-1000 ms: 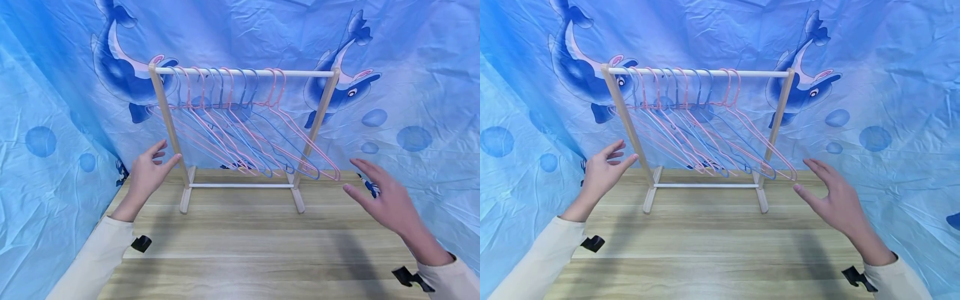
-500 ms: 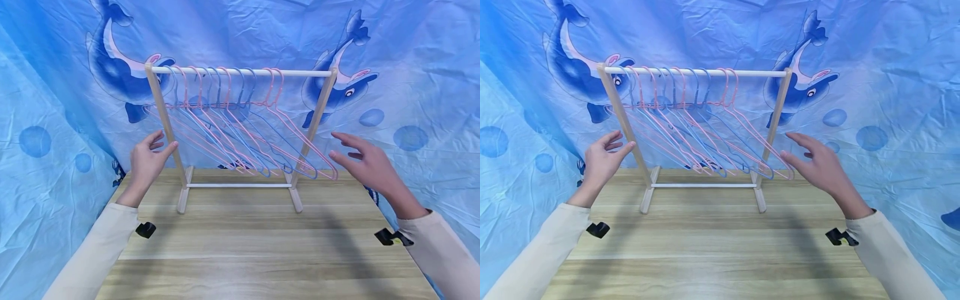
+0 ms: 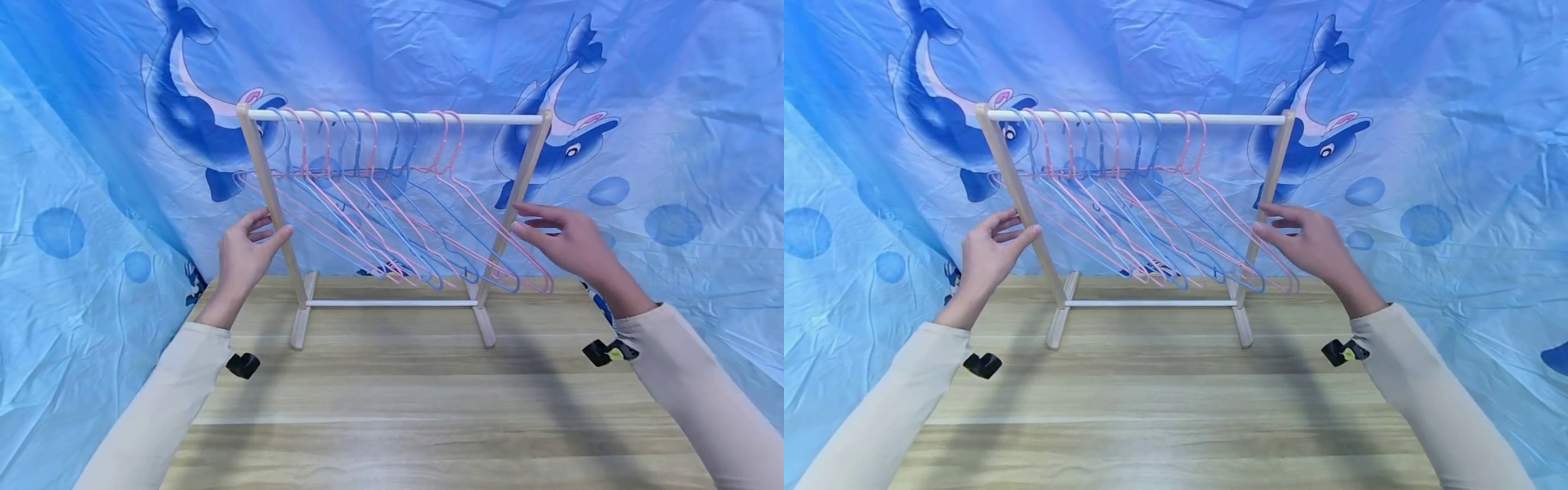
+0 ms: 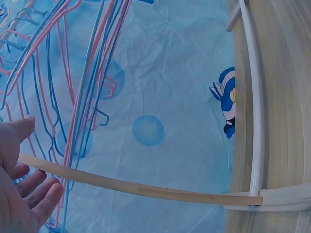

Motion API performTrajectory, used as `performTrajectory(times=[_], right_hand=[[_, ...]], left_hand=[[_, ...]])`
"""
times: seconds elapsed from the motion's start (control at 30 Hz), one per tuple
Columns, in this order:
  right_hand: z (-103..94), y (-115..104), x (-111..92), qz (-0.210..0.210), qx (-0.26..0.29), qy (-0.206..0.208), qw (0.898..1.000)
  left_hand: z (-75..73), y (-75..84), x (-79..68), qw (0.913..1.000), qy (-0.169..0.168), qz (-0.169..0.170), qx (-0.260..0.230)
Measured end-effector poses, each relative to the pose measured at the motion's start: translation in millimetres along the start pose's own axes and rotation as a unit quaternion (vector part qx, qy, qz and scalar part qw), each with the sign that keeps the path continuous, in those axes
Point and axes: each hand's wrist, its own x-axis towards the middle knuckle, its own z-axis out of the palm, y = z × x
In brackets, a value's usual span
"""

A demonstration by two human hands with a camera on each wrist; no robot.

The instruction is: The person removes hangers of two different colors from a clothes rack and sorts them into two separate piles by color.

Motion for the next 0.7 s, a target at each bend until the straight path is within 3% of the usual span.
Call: performTrajectory(times=[0.37,0.7], right_hand=[[9.0,3.0,20.4,0.019,0.021,-0.005,1.000],[17.0,8.9,30.0,0.023,0.052,-0.017,0.998]], left_hand=[[5.7,-1.3,8.6,0.9996,0.025,-0.008,0.004],[16.1,-7.5,18.2,0.9968,0.076,-0.022,-0.015]])
